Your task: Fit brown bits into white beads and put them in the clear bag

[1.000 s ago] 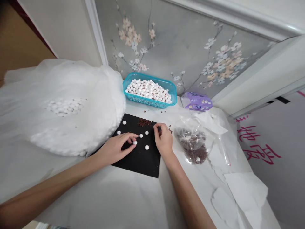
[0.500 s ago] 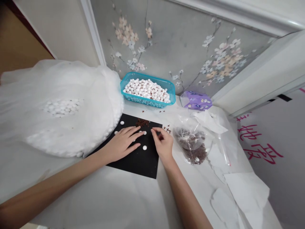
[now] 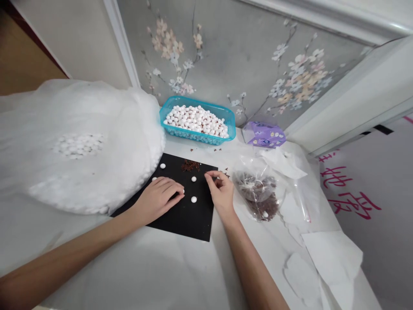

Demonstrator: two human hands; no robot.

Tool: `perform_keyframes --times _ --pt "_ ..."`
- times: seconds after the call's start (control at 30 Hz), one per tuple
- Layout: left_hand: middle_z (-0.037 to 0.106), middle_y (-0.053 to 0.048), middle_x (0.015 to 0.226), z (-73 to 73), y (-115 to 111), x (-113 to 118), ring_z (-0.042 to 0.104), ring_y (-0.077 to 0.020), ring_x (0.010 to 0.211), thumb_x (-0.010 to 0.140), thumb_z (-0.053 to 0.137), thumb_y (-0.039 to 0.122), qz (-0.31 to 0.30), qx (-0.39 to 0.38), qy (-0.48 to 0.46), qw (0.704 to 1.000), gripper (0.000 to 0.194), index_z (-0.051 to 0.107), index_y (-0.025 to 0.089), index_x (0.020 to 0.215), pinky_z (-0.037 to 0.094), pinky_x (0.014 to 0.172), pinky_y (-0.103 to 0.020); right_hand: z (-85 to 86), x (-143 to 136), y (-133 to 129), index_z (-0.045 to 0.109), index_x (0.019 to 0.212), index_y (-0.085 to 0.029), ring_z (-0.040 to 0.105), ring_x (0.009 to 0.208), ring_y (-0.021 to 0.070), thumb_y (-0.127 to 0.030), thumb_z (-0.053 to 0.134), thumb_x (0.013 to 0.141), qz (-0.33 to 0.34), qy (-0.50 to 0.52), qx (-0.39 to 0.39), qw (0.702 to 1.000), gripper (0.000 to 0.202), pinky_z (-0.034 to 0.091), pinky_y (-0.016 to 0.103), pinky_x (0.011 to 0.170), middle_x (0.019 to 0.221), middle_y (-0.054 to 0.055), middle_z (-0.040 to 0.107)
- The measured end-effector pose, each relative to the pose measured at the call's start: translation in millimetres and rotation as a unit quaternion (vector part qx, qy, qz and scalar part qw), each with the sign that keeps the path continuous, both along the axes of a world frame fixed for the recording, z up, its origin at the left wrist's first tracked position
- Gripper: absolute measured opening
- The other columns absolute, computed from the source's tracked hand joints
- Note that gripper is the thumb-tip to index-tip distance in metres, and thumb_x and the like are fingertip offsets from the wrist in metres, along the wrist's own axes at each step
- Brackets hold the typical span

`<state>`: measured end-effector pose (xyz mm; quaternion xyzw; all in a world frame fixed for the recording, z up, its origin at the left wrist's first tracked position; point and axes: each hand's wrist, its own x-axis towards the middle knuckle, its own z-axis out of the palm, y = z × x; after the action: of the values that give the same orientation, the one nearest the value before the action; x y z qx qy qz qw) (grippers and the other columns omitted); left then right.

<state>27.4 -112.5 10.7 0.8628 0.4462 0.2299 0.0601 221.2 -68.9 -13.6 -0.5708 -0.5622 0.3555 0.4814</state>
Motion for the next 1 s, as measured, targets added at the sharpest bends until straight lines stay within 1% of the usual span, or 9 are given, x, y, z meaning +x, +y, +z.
perform_keyframes --times 0.1,0.2,0.3,0.37,0.43,0.53,0.67,0.83,1.0 --pt "0.063 -0.004 0.086 -4.6 -2 1 0.055 -0.0174 0.084 0.088 0.044 0.027 0.019 -0.009 -0.020 1.000 0.017 0.058 0.019 0.093 0.040 0.079 -0.033 2.7 -1 -2 0.060 0.081 -0.017 0.036 0.041 0.0062 -0.038 0.057 0.078 0.007 -0.033 0.024 0.999 0.022 0.031 0.020 0.038 0.059 -0.003 0.053" --pt "0.065 -0.003 0.089 -7.4 -2 1 0.055 -0.0178 0.091 0.087 0.047 0.030 0.001 -0.018 -0.017 1.000 0.017 0.060 0.021 0.091 0.037 0.086 -0.035 6.6 -4 -6 0.060 0.081 -0.018 0.039 0.046 0.0068 -0.032 0.051 0.083 0.024 -0.102 0.101 0.989 0.017 0.037 0.022 0.046 0.072 0.000 0.057" --pt "0.066 -0.001 0.094 -7.4 -1 0 0.054 -0.0184 0.097 0.087 0.047 0.031 -0.005 -0.017 -0.008 1.000 0.016 0.060 0.022 0.090 0.029 0.094 -0.039 10.0 -8 -13 0.059 0.080 -0.018 0.041 0.049 0.0070 -0.026 0.048 0.084 0.058 -0.162 0.158 0.972 0.015 0.040 0.023 0.050 0.080 0.002 0.055" --pt "0.066 -0.001 0.095 -6.7 0 0 0.054 -0.0184 0.098 0.087 0.047 0.028 0.013 -0.023 -0.005 1.000 0.015 0.058 0.022 0.094 0.026 0.097 -0.041 10.9 -11 -19 0.059 0.080 -0.019 0.041 0.048 0.0068 -0.024 0.048 0.084 0.082 -0.189 0.164 0.965 0.013 0.039 0.023 0.048 0.082 0.002 0.054" --pt "0.067 -0.001 0.094 -6.4 0 0 0.055 -0.0178 0.096 0.086 0.047 0.026 0.034 -0.040 -0.014 0.999 0.017 0.055 0.022 0.101 0.023 0.100 -0.043 10.6 -14 -23 0.060 0.082 -0.019 0.044 0.051 0.0077 -0.023 0.048 0.084 0.106 -0.211 0.164 0.958 0.012 0.040 0.022 0.049 0.083 0.002 0.054" --pt "0.068 0.001 0.092 -6.8 0 0 0.055 -0.0172 0.097 0.085 0.047 0.025 0.052 -0.063 -0.037 0.996 0.024 0.049 0.022 0.109 0.019 0.103 -0.044 9.1 -17 -28 0.061 0.087 -0.020 0.054 0.064 0.0107 -0.022 0.047 0.085 0.144 -0.245 0.168 0.944 0.014 0.044 0.022 0.055 0.087 0.004 0.056" --pt "0.069 0.002 0.090 -8.3 0 0 0.055 -0.0167 0.100 0.085 0.048 0.025 0.055 -0.078 -0.053 0.994 0.029 0.044 0.022 0.114 0.017 0.104 -0.044 6.9 -18 -29 0.061 0.090 -0.020 0.059 0.073 0.0124 -0.020 0.044 0.087 0.170 -0.295 0.186 0.922 0.017 0.045 0.021 0.060 0.090 0.004 0.059" --pt "0.068 0.002 0.091 -10.3 0 0 0.055 -0.0158 0.099 0.085 0.048 0.026 0.056 -0.078 -0.057 0.994 0.028 0.045 0.022 0.113 0.018 0.105 -0.043 4.1 -19 -29 0.061 0.088 -0.018 0.058 0.065 0.0102 -0.019 0.043 0.088 0.183 -0.360 0.244 0.882 0.019 0.043 0.020 0.053 0.086 0.004 0.060" --pt "0.068 0.003 0.090 -10.4 0 0 0.055 -0.0158 0.100 0.085 0.049 0.025 0.054 -0.086 -0.057 0.993 0.026 0.045 0.023 0.111 0.017 0.105 -0.043 3.5 -20 -29 0.062 0.088 -0.017 0.058 0.060 0.0092 -0.018 0.043 0.088 0.170 -0.387 0.265 0.867 0.019 0.042 0.021 0.051 0.085 0.003 0.061"
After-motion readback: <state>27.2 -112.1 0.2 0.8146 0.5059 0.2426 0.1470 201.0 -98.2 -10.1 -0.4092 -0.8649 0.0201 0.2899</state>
